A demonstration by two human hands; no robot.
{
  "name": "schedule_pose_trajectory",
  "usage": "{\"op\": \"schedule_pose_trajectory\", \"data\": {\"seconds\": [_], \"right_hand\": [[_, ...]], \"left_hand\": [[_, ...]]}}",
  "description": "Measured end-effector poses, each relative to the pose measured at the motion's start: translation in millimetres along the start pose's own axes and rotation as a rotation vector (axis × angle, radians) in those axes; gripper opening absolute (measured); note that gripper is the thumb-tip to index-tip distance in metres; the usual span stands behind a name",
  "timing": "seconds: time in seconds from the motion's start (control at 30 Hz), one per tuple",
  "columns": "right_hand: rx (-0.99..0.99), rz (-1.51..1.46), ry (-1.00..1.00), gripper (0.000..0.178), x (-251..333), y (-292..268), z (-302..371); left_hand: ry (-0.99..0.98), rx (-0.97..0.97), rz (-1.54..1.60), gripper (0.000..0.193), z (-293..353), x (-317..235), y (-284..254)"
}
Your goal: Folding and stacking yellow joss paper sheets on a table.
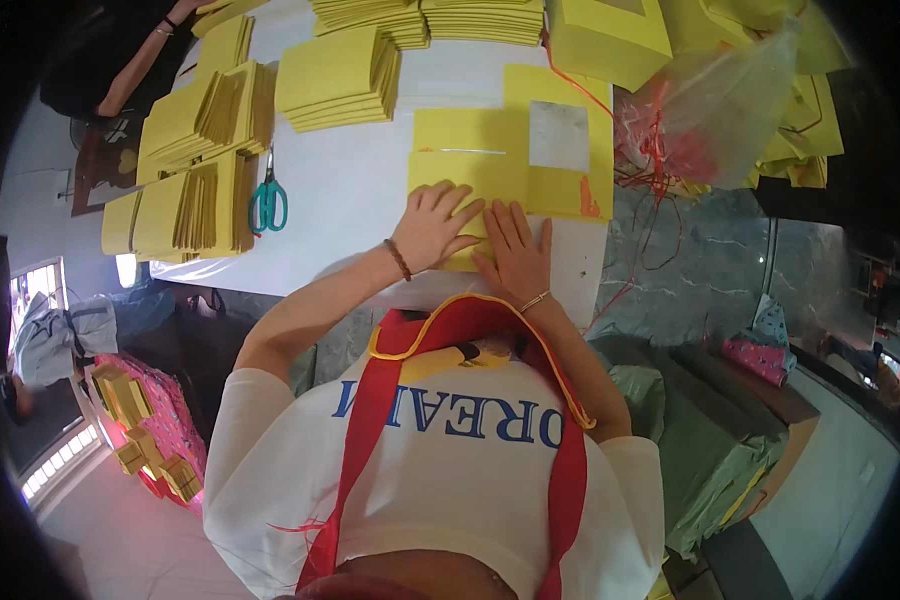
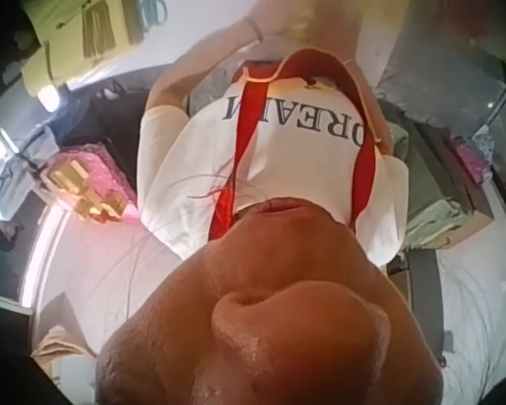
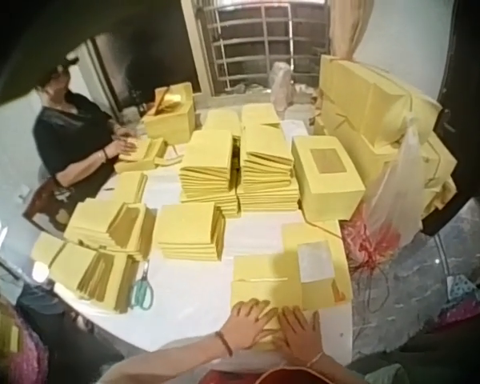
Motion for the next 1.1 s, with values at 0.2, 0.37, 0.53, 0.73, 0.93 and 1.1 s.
{"op": "schedule_pose_trajectory", "data": {"seconds": [0.2, 0.37, 0.53, 0.73, 0.93, 1.1], "right_hand": [[0.031, -0.034, 0.019, 0.063, 3, 1, -1], [0.005, -0.158, 0.031, 0.060, -4, 4, -2], [-0.037, -1.106, 0.255, 0.047, -25, -7, -4], [-0.180, -1.129, 0.442, 0.040, -44, 2, 7], [-0.244, -1.138, 0.555, 0.036, -34, 4, 17], [-0.207, -1.027, 0.508, 0.034, -31, 5, 16]], "left_hand": [[0.164, 0.006, -0.432, 0.053, 2, -14, 15], [0.128, 0.030, -0.500, 0.051, -6, -26, 10], [0.116, 0.050, -0.347, 0.045, -13, -13, 2], [0.054, -0.228, 0.085, 0.041, -27, 17, -80], [0.035, -0.554, -0.302, 0.054, -21, 106, -177], [-0.113, -0.441, -0.445, 0.052, -17, 184, -147]]}}
Point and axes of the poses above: each hand's wrist, its own z-axis away from the middle knuckle, its own y-axis out of the palm, x = y × z, the point moved 1 cm from there along -z, towards the middle knuckle, and after that the axes turned 11 degrees about z, right-handed, at the moved point
